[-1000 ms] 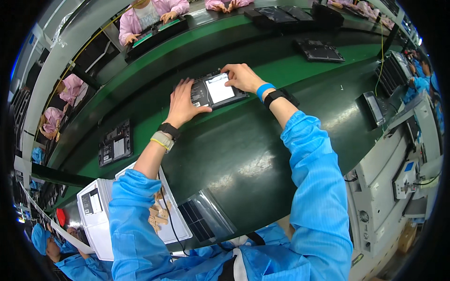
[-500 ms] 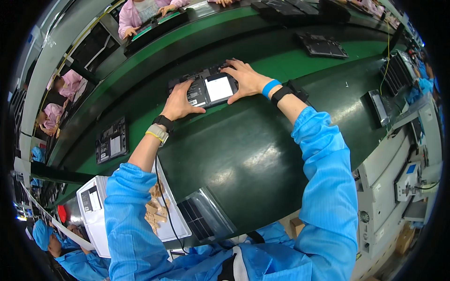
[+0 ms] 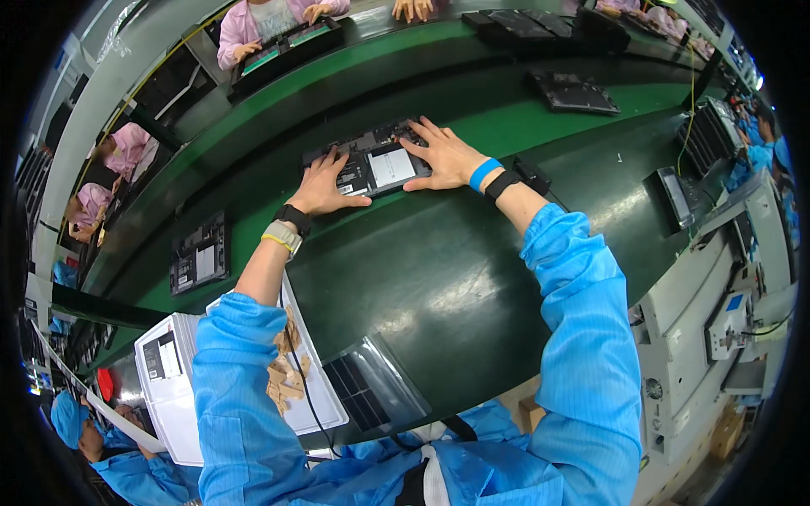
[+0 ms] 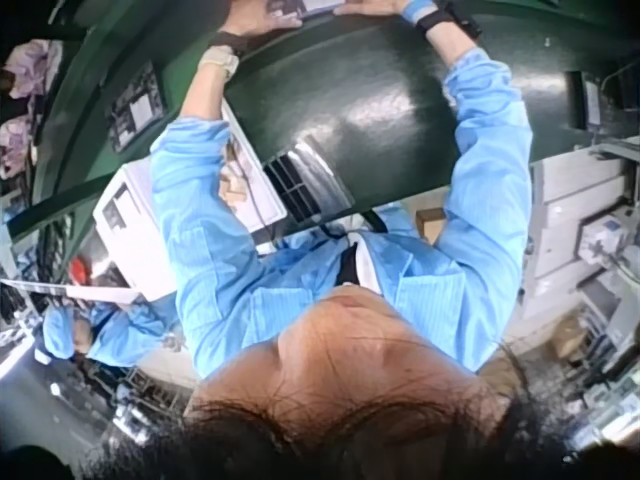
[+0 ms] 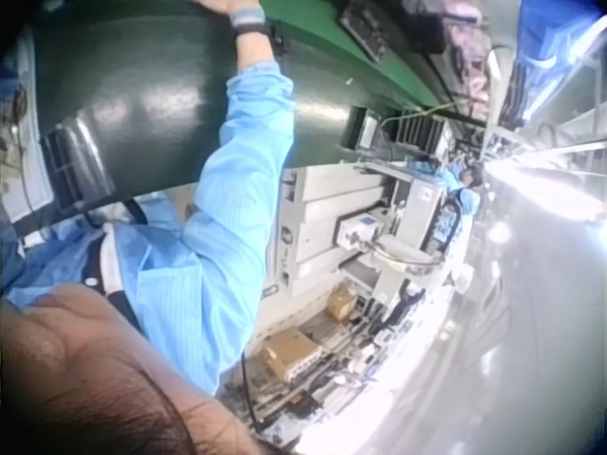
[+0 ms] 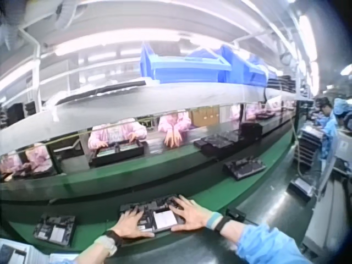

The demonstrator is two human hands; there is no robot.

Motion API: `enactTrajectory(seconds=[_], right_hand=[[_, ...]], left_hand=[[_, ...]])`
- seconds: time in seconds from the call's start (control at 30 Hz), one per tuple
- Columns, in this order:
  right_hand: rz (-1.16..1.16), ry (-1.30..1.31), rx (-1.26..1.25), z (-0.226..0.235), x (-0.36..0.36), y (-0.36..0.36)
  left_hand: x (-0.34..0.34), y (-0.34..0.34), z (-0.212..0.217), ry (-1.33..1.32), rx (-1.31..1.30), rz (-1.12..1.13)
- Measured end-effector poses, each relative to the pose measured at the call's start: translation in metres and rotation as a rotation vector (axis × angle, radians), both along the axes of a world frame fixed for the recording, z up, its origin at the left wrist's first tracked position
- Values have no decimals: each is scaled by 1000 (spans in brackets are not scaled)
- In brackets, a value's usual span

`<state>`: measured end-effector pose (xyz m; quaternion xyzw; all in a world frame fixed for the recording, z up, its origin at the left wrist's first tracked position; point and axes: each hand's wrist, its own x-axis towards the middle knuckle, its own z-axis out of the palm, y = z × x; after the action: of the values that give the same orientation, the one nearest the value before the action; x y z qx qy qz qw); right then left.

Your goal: The person applies adhesive strips to rectangular electronic components and then presses those components into the interior chassis of laptop bodies on an assembly line.

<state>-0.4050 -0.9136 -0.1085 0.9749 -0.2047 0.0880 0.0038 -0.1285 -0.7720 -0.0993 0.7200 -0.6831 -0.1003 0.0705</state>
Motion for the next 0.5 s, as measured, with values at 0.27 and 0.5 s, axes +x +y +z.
enactTrajectory(seconds=[0.27,0.5], right_hand=[[126,85,-206,3,19,15],[99,-170,-146,-25,39,35]], left_hand=[[5,29,-45,-145,-238,-106],[1,30,-38,-183,-312,-138]])
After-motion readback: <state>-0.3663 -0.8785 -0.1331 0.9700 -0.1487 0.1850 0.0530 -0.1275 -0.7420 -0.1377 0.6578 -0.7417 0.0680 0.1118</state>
